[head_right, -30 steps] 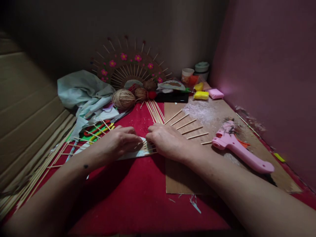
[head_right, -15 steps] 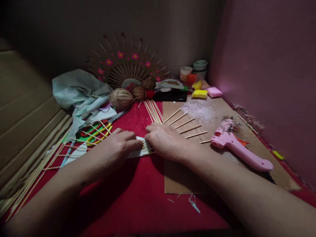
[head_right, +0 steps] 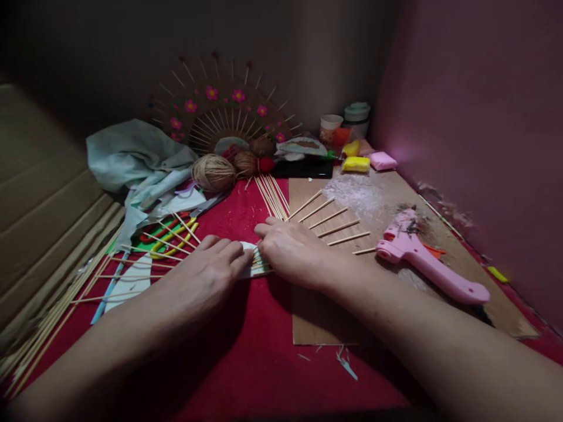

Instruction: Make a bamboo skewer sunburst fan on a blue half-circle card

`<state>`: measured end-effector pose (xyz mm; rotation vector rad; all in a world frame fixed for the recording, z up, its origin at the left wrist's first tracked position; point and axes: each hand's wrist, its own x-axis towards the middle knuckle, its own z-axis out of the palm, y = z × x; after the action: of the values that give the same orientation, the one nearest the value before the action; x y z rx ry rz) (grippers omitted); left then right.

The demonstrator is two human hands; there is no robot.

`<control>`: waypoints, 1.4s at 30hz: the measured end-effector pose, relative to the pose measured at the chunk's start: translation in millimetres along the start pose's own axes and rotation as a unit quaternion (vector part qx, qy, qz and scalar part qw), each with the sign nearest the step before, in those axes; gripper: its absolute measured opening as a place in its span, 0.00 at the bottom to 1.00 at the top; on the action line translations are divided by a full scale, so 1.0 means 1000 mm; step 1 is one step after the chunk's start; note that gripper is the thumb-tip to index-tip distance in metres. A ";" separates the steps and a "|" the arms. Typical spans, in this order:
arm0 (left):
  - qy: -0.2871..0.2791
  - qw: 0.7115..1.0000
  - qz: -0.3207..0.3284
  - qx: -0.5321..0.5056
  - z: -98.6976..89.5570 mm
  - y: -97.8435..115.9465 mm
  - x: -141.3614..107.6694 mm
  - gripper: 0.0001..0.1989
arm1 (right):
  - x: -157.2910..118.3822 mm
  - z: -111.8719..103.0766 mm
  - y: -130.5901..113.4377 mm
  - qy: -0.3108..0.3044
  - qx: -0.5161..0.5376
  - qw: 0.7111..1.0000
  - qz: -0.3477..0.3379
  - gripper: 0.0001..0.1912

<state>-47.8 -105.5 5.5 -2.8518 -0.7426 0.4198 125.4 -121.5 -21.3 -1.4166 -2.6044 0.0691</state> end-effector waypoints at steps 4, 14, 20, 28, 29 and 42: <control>0.017 1.000 0.013 -0.002 0.004 0.000 -0.001 0.15 | 0.001 0.001 0.000 0.003 -0.005 1.000 -0.007 0.12; 0.017 1.000 0.013 0.006 0.002 -0.001 0.002 0.13 | 0.001 0.002 -0.001 0.012 -0.005 1.000 0.009 0.11; 0.020 1.000 0.014 -0.005 0.000 -0.002 0.001 0.13 | -0.005 -0.004 0.003 0.053 0.124 0.988 0.077 0.19; 0.054 0.997 0.016 -0.045 0.007 -0.009 0.002 0.11 | -0.008 -0.009 0.008 0.144 0.157 0.971 0.113 0.39; 0.057 0.997 0.014 -0.053 0.006 -0.010 0.002 0.11 | -0.009 -0.009 0.009 0.168 0.152 0.968 0.106 0.38; 0.260 0.958 -0.078 -0.091 0.010 -0.047 -0.002 0.09 | -0.012 -0.024 0.007 0.444 0.292 0.835 0.139 0.08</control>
<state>-74.0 -64.9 7.2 -2.8308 -0.9159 -0.4305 141.7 -128.9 -0.1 -1.1689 -1.4357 0.1762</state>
